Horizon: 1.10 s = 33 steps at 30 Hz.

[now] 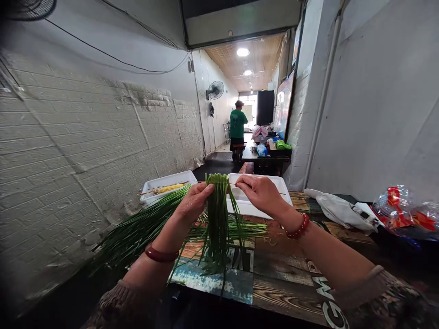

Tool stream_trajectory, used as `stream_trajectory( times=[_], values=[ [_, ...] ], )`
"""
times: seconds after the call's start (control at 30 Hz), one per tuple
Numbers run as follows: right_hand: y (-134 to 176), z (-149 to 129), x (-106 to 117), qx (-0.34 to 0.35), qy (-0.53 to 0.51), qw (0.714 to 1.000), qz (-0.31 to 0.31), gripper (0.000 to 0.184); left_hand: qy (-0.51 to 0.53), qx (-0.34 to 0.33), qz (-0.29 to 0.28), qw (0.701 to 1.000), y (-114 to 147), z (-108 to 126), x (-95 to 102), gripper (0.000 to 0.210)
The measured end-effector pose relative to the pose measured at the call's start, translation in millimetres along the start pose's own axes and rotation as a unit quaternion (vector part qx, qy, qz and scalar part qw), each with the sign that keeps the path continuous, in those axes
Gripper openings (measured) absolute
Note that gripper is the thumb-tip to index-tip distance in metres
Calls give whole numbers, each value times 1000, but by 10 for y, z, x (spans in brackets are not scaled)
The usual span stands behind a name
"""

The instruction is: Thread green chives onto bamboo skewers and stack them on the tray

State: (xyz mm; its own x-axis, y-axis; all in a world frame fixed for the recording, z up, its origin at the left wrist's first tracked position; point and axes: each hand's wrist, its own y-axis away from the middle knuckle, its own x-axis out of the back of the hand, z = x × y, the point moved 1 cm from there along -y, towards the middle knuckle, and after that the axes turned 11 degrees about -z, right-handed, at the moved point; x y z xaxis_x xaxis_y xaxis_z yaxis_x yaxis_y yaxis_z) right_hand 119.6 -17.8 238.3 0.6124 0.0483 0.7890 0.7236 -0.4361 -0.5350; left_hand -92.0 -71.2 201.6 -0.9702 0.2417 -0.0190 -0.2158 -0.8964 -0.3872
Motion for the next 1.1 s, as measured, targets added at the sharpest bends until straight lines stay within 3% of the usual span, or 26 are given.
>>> stream_trajectory(
  times=[0.17, 0.33, 0.63, 0.77, 0.93, 1.03, 1.1],
  values=[
    [-24, -18, -28, -6, -5, 1000, 5, 25, -26, -9, 7, 1000, -12, -18, 1, 40],
    [13, 40, -29, -10, -22, 999, -36, 25, -17, 14, -24, 999, 9, -58, 25, 40],
    [148, 116, -34, -17, -8, 1000, -16, 27, 73, -1, -76, 994, -44, -101, -232, 46],
    [139, 137, -39, -13, 3, 1000, -11, 27, 75, -8, -84, 994, -71, -113, -245, 43],
    [-49, -12, 80, -29, -32, 997, -65, 27, 13, -8, -45, 999, -147, -35, -124, 34],
    [-243, -75, 170, -42, -51, 997, -37, 29, -10, -41, -40, 998, -274, 97, -114, 32],
    [-352, -80, 208, -44, -65, 997, -4, 26, -6, -70, -39, 997, -346, 196, -135, 43]
  ],
)
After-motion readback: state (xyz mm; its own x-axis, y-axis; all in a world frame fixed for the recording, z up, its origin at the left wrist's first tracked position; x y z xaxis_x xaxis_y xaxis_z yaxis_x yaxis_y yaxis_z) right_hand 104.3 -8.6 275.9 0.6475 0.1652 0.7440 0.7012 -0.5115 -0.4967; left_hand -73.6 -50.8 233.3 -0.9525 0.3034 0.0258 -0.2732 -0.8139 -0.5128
